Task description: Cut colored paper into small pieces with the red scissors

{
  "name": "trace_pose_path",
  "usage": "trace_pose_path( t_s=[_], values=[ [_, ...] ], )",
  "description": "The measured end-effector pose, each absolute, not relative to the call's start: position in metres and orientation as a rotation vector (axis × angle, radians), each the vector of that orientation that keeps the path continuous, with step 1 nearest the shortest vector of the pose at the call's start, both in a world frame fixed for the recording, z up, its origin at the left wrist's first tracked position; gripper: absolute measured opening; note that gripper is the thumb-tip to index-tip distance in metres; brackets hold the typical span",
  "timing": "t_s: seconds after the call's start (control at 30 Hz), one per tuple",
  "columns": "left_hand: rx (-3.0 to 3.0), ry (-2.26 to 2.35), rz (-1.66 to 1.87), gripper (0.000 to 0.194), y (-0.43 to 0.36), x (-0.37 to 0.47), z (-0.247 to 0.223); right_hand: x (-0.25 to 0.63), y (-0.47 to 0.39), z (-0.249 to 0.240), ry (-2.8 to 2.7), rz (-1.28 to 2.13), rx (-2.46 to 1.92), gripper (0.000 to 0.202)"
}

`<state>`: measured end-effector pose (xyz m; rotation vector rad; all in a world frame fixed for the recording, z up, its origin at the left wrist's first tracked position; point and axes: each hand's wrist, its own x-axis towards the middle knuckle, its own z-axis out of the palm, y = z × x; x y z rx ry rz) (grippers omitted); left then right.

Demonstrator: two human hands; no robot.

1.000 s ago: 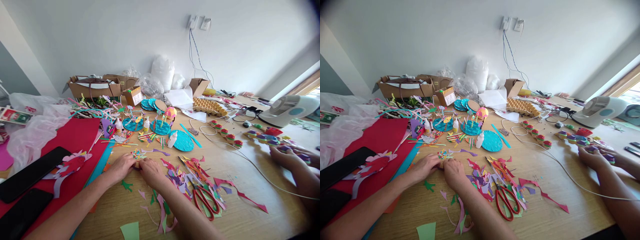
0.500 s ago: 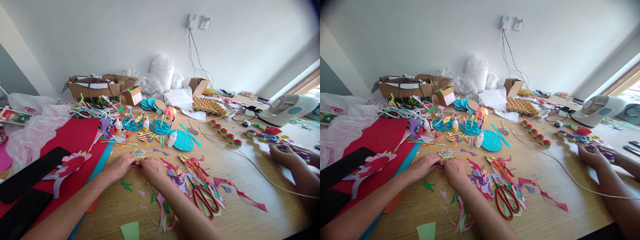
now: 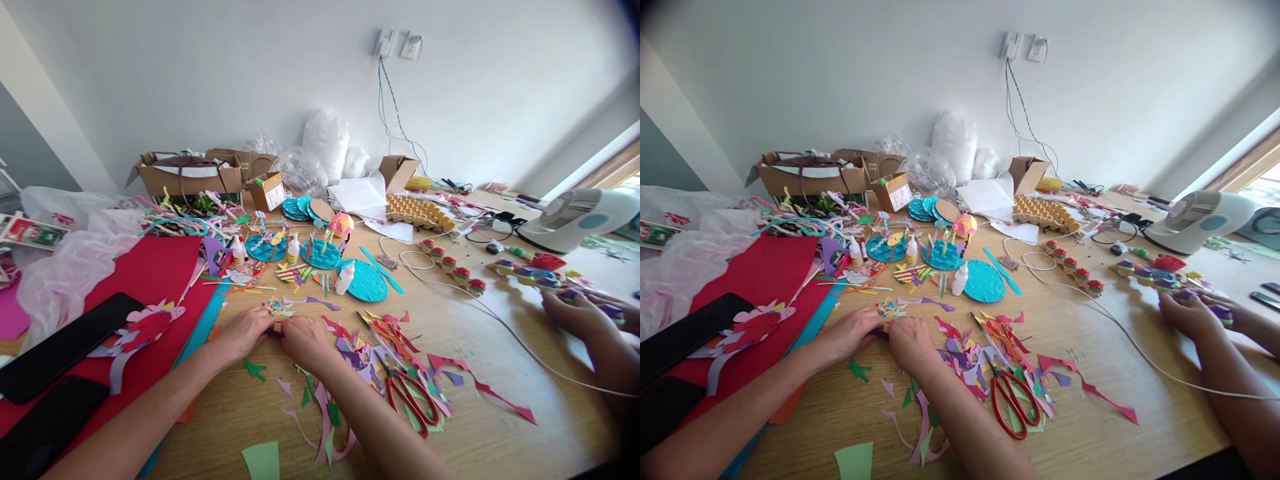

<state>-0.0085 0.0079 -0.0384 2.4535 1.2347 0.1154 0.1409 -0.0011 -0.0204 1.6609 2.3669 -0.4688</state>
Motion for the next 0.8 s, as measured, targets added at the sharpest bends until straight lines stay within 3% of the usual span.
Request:
trace_pose_path(
  t_s=[0.37, 0.8],
  values=[
    [2.475, 1.255, -0.001, 0.022, 0.014, -0.001, -0.040, 0.143, -0.001, -0.020, 2.399, -0.385, 1.618, 0.026],
    [2.435, 1.140, 0.120, 0.017, 0.019, -0.007, -0.036, 0.145, 0.000, -0.012, 2.502, -0.337, 1.580, 0.025]
  ],
)
